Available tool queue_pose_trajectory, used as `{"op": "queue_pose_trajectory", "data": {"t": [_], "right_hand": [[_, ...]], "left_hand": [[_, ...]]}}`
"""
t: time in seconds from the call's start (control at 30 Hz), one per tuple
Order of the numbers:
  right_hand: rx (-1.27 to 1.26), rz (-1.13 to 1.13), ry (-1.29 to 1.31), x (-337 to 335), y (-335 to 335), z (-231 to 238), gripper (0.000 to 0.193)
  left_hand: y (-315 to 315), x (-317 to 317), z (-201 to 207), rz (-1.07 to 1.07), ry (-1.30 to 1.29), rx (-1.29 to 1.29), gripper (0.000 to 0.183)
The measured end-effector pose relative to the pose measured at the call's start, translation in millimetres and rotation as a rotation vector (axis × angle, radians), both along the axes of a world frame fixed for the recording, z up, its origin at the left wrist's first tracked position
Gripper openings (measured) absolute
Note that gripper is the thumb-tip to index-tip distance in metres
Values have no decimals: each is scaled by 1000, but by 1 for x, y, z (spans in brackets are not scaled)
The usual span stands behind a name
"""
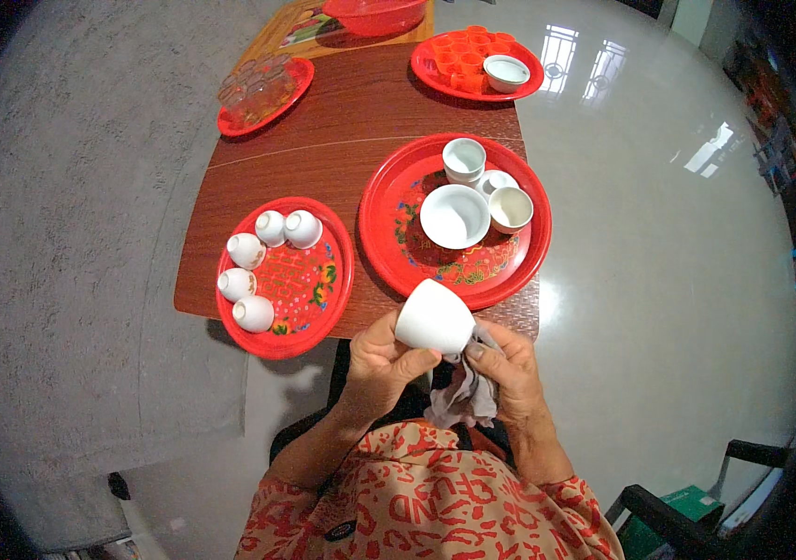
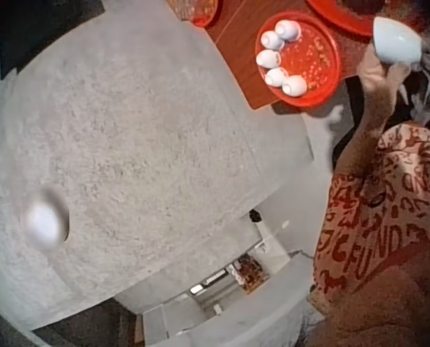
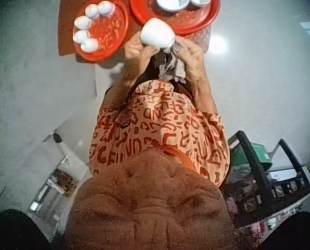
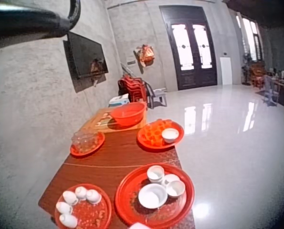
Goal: The person wipes several small white cups with a cloth, handling them one at a time. They pick up each cup from a red tray, wipe the interior and exterior surfaces, and place the cleaned cup onto a second red tray.
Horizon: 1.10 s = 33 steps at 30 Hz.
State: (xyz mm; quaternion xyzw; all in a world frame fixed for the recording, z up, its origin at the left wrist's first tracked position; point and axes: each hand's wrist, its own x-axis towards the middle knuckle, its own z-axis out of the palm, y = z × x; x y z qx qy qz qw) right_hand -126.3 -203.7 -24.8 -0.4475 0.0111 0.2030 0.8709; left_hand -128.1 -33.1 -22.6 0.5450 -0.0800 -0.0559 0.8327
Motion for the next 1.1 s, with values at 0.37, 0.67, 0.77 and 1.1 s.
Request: {"op": "queue_pose_trajectory", "data": {"t": [0.37, 0.67, 0.77, 1.1], "right_hand": [[-496, -340, -434, 1, 25, -17, 43], [-493, -323, -425, 3, 34, -17, 40], [-388, -221, -342, 7, 46, -17, 40], [-456, 200, -312, 32, 97, 0, 34]], "left_hand": [[-9, 10, -6, 70, 12, -235, 78], [10, 7, 19, 203, -267, 351, 57], [31, 2, 22, 158, -227, 351, 64], [102, -8, 9, 214, 37, 261, 61]]}}
